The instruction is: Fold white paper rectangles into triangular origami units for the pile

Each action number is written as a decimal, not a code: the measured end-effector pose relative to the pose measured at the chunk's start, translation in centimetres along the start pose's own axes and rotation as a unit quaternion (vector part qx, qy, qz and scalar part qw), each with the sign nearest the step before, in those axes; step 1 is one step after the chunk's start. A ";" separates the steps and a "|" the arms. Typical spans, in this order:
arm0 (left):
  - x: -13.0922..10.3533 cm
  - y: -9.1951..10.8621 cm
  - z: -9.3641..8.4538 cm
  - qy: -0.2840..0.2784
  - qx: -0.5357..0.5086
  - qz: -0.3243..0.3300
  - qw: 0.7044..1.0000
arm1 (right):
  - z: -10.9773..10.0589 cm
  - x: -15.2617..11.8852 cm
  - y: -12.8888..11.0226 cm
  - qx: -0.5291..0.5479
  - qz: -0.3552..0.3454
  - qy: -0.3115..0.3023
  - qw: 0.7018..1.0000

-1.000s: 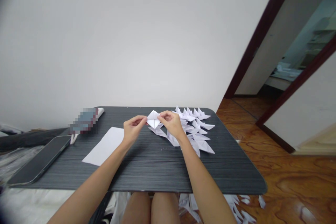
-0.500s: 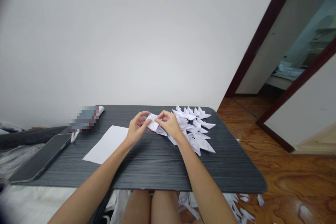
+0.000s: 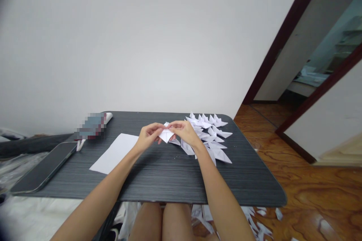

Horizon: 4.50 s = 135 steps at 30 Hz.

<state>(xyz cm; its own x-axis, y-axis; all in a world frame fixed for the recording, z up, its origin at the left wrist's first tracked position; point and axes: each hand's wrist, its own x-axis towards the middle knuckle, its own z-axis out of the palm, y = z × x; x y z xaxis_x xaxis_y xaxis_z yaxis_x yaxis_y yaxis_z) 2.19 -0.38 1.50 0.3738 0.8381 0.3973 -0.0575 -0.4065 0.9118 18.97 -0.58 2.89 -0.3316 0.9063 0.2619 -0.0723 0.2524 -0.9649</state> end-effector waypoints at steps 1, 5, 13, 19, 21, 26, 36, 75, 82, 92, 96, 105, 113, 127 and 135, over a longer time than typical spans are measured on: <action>0.0 0.2 -0.1 -0.009 0.022 0.013 1.000 | -0.1 0.0 0.1 0.006 0.005 0.009 1.000; -0.3 0.9 -0.6 -0.047 0.167 0.103 0.979 | -0.7 0.1 0.2 0.069 0.020 0.017 0.997; -0.1 0.4 -1.0 0.021 0.299 0.130 0.945 | -0.1 -0.2 0.2 -0.095 -0.016 -0.007 0.995; -0.2 0.5 -0.5 0.001 0.066 -0.041 0.997 | 0.5 -0.3 -0.1 -0.075 -0.017 -0.034 0.996; -0.1 0.6 -0.5 0.002 -0.002 -0.061 0.998 | 0.4 -0.2 -0.1 -0.041 -0.010 -0.040 0.998; 0.0 0.9 -0.4 0.012 -0.123 -0.045 0.991 | 0.1 0.0 0.2 0.060 -0.002 -0.008 0.998; -0.2 0.9 -0.4 0.043 -0.230 -0.088 0.968 | 0.3 -0.3 -0.2 0.163 0.007 -0.034 0.986; -0.8 0.4 0.3 -0.013 0.091 -0.058 0.994 | 0.7 -0.1 0.6 -0.024 -0.025 0.014 0.999; -0.8 0.5 0.7 0.010 0.193 -0.021 0.981 | 1.3 -0.1 0.7 -0.029 -0.006 0.004 1.000; -0.6 -0.2 0.7 -0.066 0.062 -0.078 0.993 | 1.0 0.3 1.0 -0.026 0.012 0.043 0.999; -0.8 -0.5 0.3 -0.128 0.063 -0.085 0.986 | 0.8 0.4 1.5 -0.041 0.013 0.069 0.997; 0.0 0.1 -1.1 -0.034 0.089 -0.094 0.991 | 0.5 0.5 0.8 -0.007 -0.031 0.076 0.997; -0.3 0.1 -0.4 -0.045 -0.001 -0.085 0.995 | 1.7 0.5 1.4 -0.017 -0.063 0.051 0.997; -0.2 -0.6 -0.3 0.028 0.065 -0.045 0.997 | 1.8 0.6 2.1 -0.162 -0.130 0.049 0.977; -0.5 -1.5 0.0 0.056 0.130 -0.010 0.990 | 3.0 0.6 2.8 -0.237 -0.142 0.113 0.954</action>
<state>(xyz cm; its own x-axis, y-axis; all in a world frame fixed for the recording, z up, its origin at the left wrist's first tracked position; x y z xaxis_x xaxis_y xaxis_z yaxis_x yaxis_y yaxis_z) 2.12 -0.22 -0.03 0.2658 0.8767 0.4009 0.1942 -0.4561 0.8685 15.74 -0.35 0.30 -0.1474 0.8152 0.5601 0.3232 0.5749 -0.7517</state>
